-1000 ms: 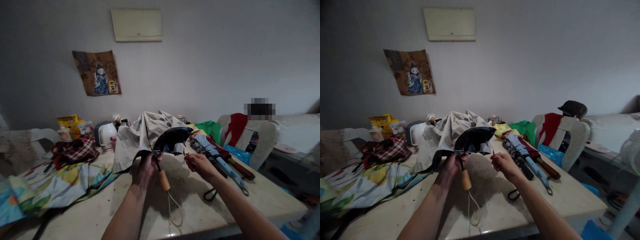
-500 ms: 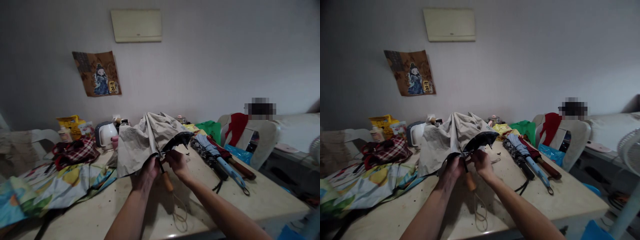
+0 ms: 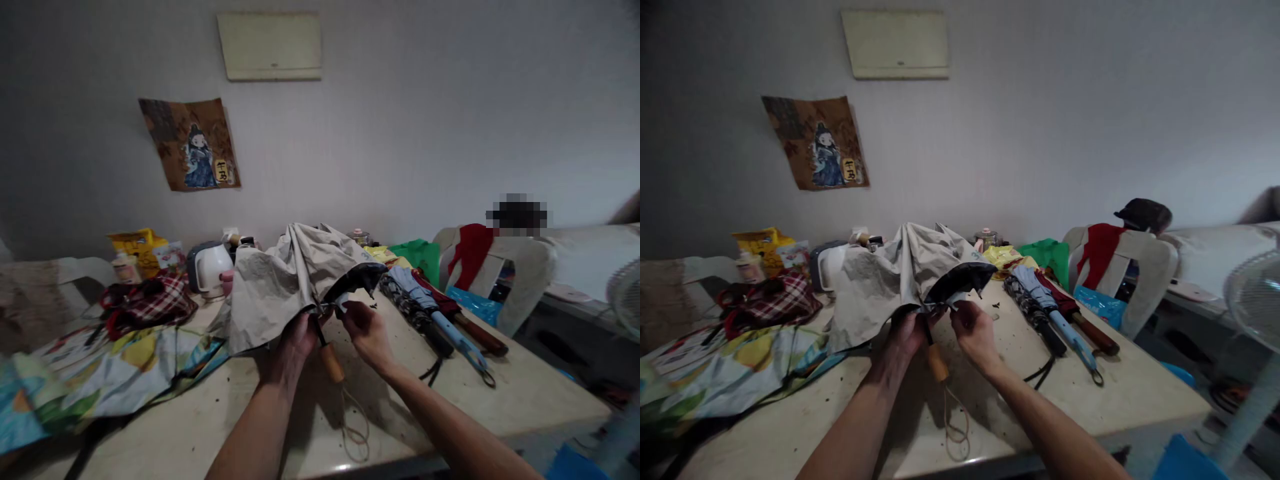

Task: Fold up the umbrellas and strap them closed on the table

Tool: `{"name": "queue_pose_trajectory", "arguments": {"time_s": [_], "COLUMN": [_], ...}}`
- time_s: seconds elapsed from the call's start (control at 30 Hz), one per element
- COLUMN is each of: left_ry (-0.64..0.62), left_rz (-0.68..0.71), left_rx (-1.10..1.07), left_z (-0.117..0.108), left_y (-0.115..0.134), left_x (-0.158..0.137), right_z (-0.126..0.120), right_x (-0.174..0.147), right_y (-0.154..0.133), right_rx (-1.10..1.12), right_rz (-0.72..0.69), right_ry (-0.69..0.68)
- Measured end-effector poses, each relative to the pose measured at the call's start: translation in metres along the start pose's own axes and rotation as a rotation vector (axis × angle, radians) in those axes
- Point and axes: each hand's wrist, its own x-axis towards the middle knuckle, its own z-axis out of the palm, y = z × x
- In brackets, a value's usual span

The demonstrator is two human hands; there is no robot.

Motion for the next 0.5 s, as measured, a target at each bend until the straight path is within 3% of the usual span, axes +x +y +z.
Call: {"name": "queue_pose_trajectory", "arguments": {"time_s": [0.07, 0.27, 0.5], "left_ry": [-0.008, -0.007, 0.011], "left_rz": [-0.002, -0.048, -0.072], "left_rx": [0.002, -0.013, -0.019], "left_z": [0.004, 0.005, -0.001], "left_y": [0.002, 0.001, 0.004], "left_x": [-0.004, -0.007, -0.004], "right_z": [-0.007, -0.013, -0.027], "right_x": [0.006, 0.02, 0.027], "right_y": [0.005, 0.012, -0.001], "right_rx": [-0.109, -0.307, -0.062], "right_rz": [-0.035, -0.199, 0.084], "right_ry": [0.084, 0.079, -0.066]}}
